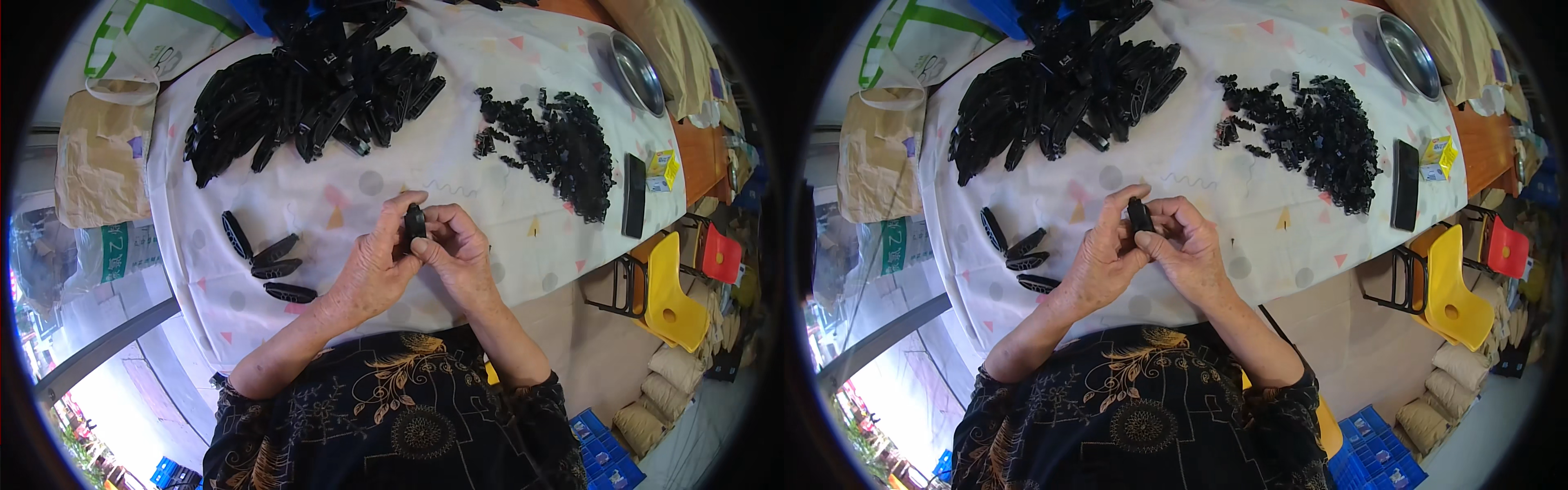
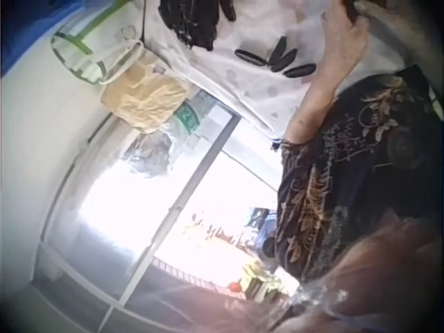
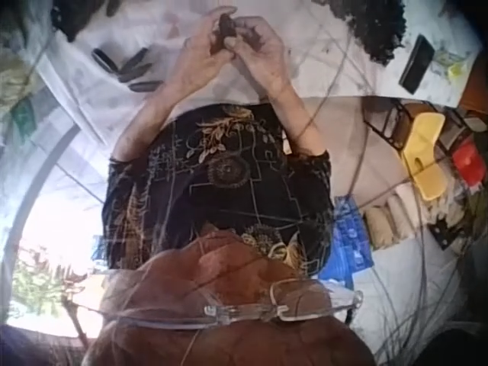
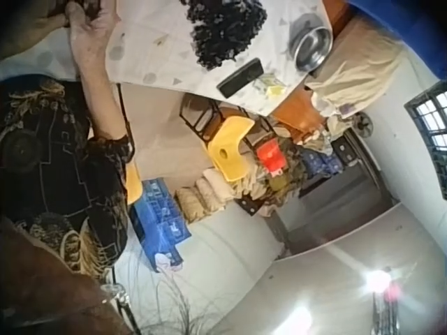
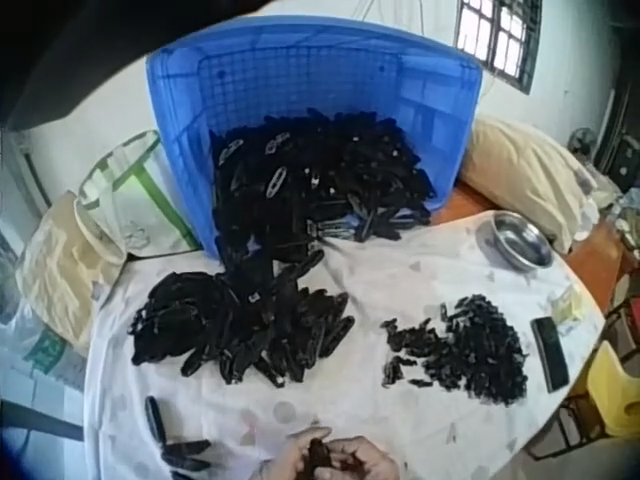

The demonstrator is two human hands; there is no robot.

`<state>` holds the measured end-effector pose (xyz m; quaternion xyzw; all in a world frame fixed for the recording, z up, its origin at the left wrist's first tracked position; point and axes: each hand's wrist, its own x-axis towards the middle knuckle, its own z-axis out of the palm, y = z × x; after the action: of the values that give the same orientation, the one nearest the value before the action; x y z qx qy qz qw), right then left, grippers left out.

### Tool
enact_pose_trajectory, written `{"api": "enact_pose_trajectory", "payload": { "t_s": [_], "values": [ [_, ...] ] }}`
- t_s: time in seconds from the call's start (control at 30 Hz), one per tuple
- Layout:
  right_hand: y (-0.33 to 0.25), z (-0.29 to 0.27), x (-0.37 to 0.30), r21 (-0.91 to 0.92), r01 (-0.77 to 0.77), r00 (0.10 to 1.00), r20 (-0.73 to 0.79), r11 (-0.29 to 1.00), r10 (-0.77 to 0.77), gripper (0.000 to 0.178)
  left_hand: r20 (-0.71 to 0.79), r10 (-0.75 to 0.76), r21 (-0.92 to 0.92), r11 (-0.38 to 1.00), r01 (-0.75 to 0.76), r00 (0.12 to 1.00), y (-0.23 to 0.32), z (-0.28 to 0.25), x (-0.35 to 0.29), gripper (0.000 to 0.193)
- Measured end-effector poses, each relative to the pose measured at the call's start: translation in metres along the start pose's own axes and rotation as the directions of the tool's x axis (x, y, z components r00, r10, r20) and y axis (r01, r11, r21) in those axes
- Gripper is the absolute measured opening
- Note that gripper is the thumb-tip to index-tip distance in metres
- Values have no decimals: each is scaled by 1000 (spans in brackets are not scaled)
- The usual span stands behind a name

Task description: Assembling small black plastic components by inserting pins or secondary parts.

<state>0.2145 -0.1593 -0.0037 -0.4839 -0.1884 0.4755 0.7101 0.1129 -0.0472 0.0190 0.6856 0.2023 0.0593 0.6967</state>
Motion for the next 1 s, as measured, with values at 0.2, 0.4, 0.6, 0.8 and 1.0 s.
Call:
{"api": "enact_pose_trajectory", "payload": {
  "t_s": [0.2,0.4,0.6,0.8,1.0],
  "values": [
    [-11,-29,-4,-166,-129,990,36,978,136,21,126,-104,171,982,82,987,13,-15,7,55],
    [-63,-73,26,-968,136,915,40,212,-402,22,314,80,740,604,-296,946,33,-37,39,30],
    [-60,-96,52,-935,-57,882,117,-350,-456,16,215,477,941,131,-311,852,27,-38,154,19],
    [-46,-96,40,-965,122,823,-31,230,-567,10,289,461,952,-45,-303,839,12,-28,169,24],
    [-45,-70,8,-6,63,927,-370,998,-61,14,154,495,877,330,-349,855,19,-13,129,18]
  ]
}}
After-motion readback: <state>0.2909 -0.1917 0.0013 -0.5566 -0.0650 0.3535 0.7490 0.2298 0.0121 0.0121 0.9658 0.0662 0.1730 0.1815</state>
